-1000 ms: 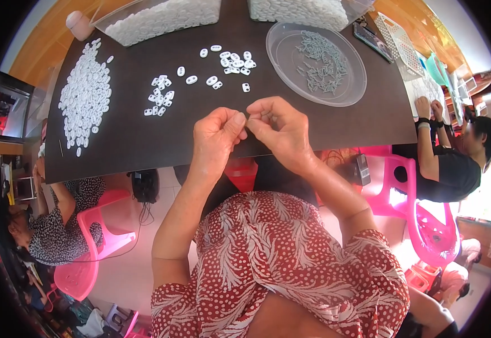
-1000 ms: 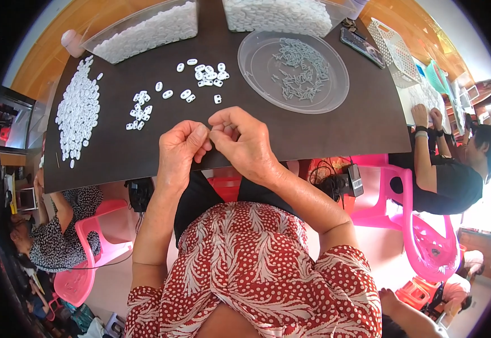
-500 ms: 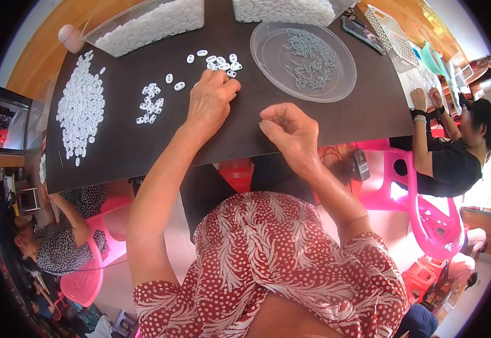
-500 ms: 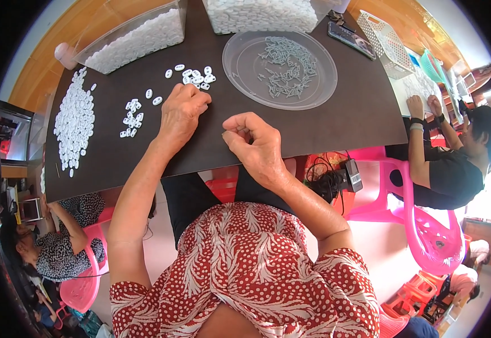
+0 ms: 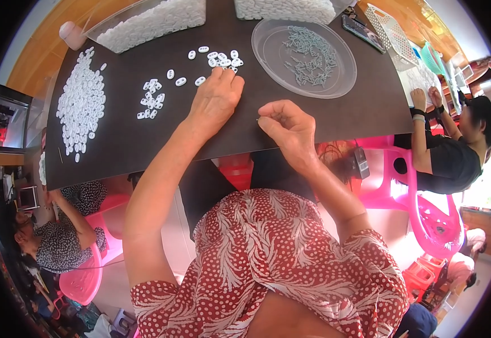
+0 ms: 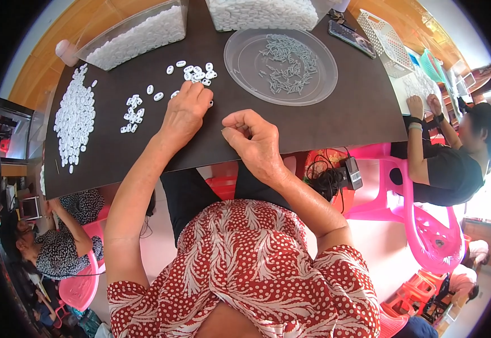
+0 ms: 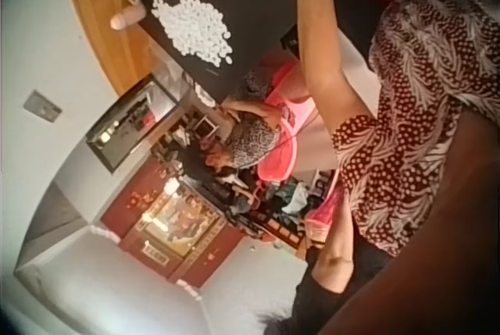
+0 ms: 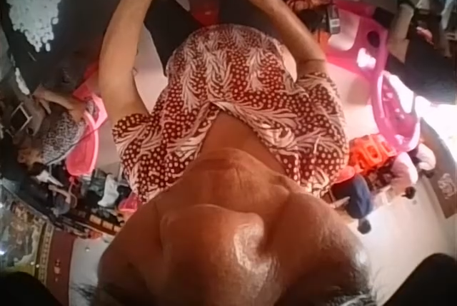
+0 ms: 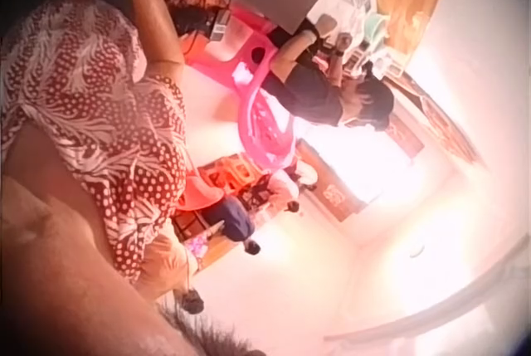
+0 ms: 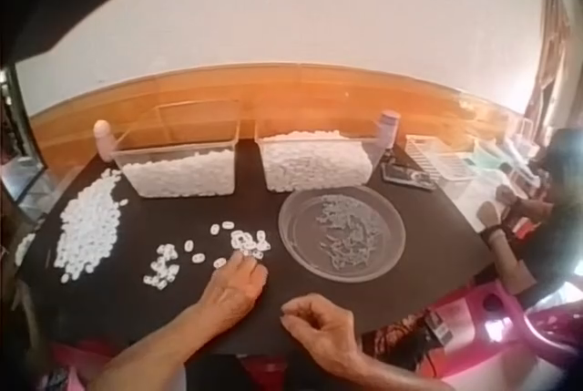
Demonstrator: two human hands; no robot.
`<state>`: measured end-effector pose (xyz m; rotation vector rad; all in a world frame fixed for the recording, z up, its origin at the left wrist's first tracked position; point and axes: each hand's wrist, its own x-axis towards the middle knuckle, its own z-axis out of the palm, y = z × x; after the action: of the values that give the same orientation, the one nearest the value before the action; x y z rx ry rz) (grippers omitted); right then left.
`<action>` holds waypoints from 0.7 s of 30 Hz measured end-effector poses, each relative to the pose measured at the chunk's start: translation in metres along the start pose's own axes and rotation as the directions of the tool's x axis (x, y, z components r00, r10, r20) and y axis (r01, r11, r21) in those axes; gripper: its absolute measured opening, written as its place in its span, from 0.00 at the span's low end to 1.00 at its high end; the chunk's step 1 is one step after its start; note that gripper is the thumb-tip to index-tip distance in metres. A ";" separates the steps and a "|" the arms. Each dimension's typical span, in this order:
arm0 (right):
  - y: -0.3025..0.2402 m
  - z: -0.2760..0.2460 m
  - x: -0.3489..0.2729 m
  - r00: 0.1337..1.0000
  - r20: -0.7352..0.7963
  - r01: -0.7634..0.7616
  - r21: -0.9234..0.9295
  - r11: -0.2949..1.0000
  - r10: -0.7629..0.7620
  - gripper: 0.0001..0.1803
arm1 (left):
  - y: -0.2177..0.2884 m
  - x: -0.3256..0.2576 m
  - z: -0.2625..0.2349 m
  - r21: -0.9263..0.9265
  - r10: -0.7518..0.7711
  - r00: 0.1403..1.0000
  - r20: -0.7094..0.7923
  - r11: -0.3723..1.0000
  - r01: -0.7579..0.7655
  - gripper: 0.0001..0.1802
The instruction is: Manual assembly of small white plastic components by inserting grey circular inserts into them.
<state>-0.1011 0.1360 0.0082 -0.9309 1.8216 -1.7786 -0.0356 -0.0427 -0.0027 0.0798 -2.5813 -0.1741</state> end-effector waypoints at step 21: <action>-0.007 0.013 0.008 0.999 -0.029 0.021 0.017 1.000 -0.021 0.08 | 0.047 -0.027 -0.055 -0.888 -0.639 0.636 0.433 -0.180 0.424 0.09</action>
<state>-0.0960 0.1213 0.0150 -0.9255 1.8177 -1.8263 0.0155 0.0008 0.0367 0.6815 -1.4524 -2.1032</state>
